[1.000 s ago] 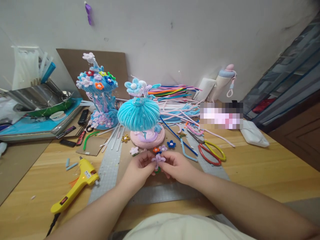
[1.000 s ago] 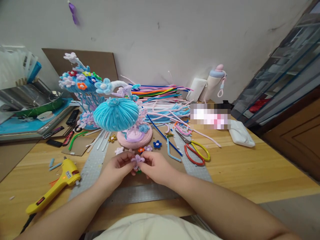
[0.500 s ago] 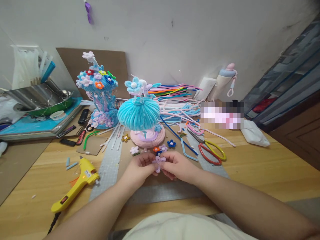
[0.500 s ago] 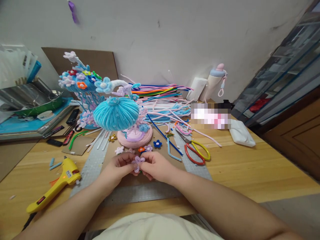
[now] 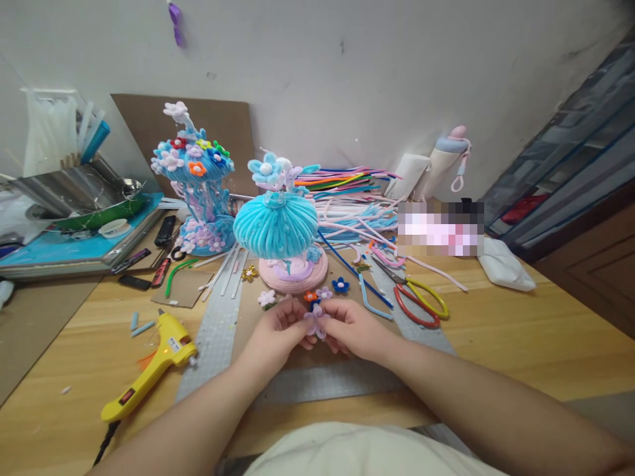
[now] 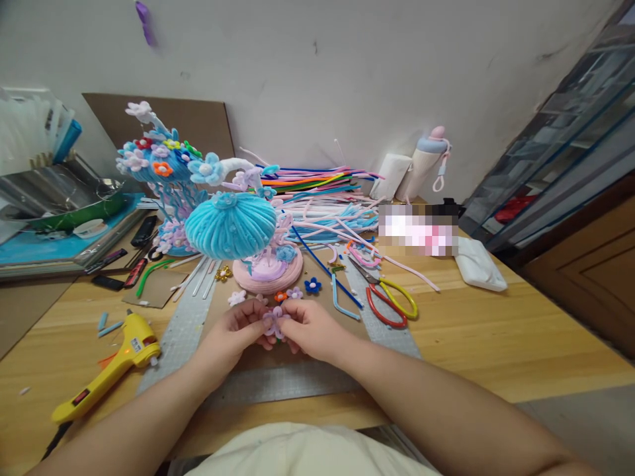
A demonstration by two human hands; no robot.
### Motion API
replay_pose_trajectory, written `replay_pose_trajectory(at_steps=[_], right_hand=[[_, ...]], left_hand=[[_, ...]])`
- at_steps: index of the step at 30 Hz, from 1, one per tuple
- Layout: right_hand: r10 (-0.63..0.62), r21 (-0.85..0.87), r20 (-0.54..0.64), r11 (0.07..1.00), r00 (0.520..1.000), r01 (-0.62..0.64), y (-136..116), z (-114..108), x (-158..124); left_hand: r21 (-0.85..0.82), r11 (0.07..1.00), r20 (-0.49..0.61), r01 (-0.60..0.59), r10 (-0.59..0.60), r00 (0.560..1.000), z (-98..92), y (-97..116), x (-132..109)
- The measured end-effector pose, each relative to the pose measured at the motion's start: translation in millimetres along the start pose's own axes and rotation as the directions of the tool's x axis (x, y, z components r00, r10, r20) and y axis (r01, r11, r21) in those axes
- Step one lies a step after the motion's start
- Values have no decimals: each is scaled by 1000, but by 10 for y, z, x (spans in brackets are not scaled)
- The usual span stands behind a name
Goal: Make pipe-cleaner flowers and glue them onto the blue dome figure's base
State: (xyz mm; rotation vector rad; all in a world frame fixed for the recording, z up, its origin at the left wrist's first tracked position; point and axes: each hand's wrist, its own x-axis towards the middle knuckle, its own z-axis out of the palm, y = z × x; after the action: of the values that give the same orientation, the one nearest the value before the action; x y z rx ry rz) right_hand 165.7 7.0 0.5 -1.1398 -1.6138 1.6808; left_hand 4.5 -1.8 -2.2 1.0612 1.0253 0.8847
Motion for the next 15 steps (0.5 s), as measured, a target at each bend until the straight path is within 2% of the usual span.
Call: replay_pose_trajectory(at_steps=[6,12,15], right_hand=[[-20,-5,1,1000,1000,20,12,12,-15],[-25,114,-66,993,998,33,7,5,12],[-22,132,-70,991,997,31,-1,3,13]], left_hand=[[15,999,-6,-31,31,1000,-2,51,-1],[-25,998,28,-55,56,998,2,26,-19],[21,996,14,-89,89,996,10,16,-31]])
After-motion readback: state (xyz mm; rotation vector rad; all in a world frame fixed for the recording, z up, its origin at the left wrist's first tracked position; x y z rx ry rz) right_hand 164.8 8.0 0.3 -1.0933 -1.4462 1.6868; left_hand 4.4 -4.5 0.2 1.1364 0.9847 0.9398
